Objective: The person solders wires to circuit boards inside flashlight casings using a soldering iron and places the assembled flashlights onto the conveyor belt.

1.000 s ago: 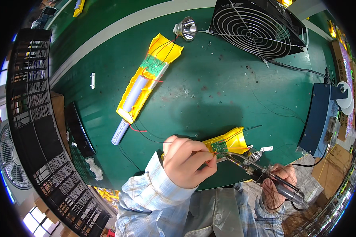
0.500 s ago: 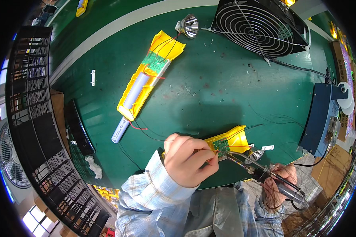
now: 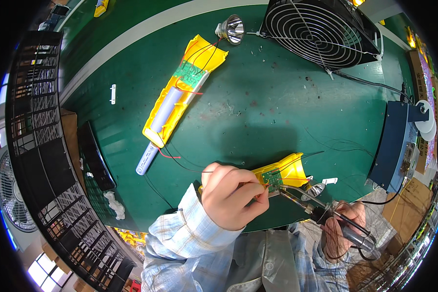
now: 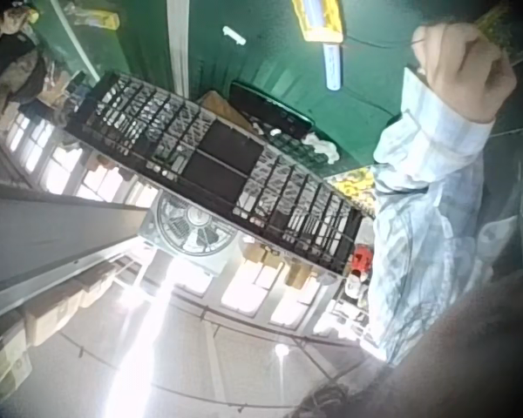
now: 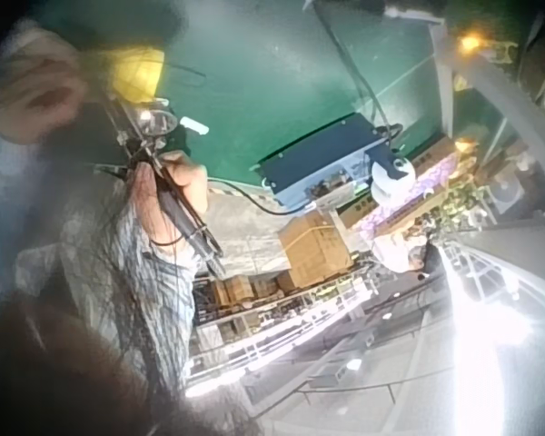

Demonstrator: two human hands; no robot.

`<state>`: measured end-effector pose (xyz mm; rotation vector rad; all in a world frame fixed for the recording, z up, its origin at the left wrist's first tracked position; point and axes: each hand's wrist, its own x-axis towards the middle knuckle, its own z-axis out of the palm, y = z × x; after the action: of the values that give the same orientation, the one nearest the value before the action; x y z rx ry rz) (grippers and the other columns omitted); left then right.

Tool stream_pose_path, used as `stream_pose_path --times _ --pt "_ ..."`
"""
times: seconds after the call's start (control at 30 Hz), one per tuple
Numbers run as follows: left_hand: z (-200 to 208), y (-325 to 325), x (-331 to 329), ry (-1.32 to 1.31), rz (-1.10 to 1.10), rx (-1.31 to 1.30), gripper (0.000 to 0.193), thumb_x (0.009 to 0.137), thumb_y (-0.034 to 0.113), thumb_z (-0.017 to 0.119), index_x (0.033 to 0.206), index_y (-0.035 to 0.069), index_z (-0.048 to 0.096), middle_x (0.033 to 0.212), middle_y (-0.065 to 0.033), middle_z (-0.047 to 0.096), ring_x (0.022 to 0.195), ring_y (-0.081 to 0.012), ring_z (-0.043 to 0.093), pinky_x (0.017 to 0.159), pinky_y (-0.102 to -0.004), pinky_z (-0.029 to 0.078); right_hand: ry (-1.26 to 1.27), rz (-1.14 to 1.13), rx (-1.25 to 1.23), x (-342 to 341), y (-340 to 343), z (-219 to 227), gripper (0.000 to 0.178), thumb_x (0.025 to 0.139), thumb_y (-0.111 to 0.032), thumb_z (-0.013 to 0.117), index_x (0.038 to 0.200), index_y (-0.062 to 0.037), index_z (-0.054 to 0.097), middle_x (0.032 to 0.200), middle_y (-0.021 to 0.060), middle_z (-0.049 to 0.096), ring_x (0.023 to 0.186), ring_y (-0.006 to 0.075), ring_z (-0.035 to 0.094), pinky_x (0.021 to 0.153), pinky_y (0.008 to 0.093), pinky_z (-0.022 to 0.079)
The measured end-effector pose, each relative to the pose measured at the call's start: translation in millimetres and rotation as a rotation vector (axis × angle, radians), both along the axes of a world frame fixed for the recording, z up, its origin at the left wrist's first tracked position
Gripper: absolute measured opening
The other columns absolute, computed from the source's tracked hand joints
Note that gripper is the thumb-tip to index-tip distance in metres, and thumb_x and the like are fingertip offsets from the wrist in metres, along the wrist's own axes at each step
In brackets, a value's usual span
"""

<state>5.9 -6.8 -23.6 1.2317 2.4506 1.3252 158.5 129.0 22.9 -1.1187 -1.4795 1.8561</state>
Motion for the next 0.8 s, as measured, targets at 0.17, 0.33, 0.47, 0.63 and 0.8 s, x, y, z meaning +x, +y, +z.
stream_pose_path --times 0.17,0.33,0.47,0.63,0.8 --pt "1.4 2.5 0.0 0.002 -0.004 0.003 0.021 0.048 0.005 0.069 0.063 0.012 0.057 0.074 0.0030 0.053 0.066 -0.0153 0.050 0.064 -0.0295 0.036 -0.224 0.148 0.285 -9.1 0.3 11.5 0.020 0.076 -0.010 0.060 0.074 -0.0055 0.040 0.069 0.0055 0.047 0.055 0.0094 0.044 0.047 0.0190 0.035" --pt "0.6 1.7 -0.9 -0.002 -0.005 0.014 0.020 0.049 0.004 0.069 0.064 0.011 0.059 0.073 0.0016 0.053 0.063 -0.0163 0.051 0.062 -0.0292 0.037 -0.203 0.059 0.160 -12.0 -1.7 13.6 0.024 0.071 -0.009 0.065 0.070 -0.0047 0.042 0.067 0.0061 0.046 0.057 0.0109 0.043 0.049 0.0215 0.034" --pt "2.0 2.0 -0.7 -0.012 -0.007 0.011 0.020 0.049 0.004 0.069 0.064 0.011 0.059 0.073 0.0015 0.053 0.064 -0.0165 0.051 0.063 -0.0292 0.037 -0.147 0.115 0.228 -16.5 -1.9 19.3 0.025 0.069 -0.007 0.068 0.068 -0.0041 0.043 0.066 0.0045 0.043 0.057 0.0115 0.042 0.050 0.0214 0.032" --pt "2.2 2.5 -0.4 -0.006 -0.002 0.021 0.020 0.049 0.003 0.069 0.064 0.011 0.058 0.073 0.0012 0.053 0.065 -0.0166 0.051 0.064 -0.0296 0.037 -0.488 0.427 0.790 -4.5 4.9 21.0 0.028 0.068 -0.010 0.071 0.068 -0.0046 0.043 0.066 0.0032 0.042 0.057 0.0109 0.041 0.050 0.0219 0.031" --pt "0.7 0.4 1.5 -0.001 0.012 0.033 0.020 0.049 0.003 0.069 0.064 0.011 0.058 0.073 0.0011 0.053 0.065 -0.0165 0.052 0.065 -0.0299 0.037 -0.571 0.503 0.993 4.1 2.2 18.2 0.033 0.066 -0.015 0.074 0.072 -0.0062 0.042 0.067 0.0023 0.043 0.057 0.0099 0.041 0.050 0.0202 0.031"
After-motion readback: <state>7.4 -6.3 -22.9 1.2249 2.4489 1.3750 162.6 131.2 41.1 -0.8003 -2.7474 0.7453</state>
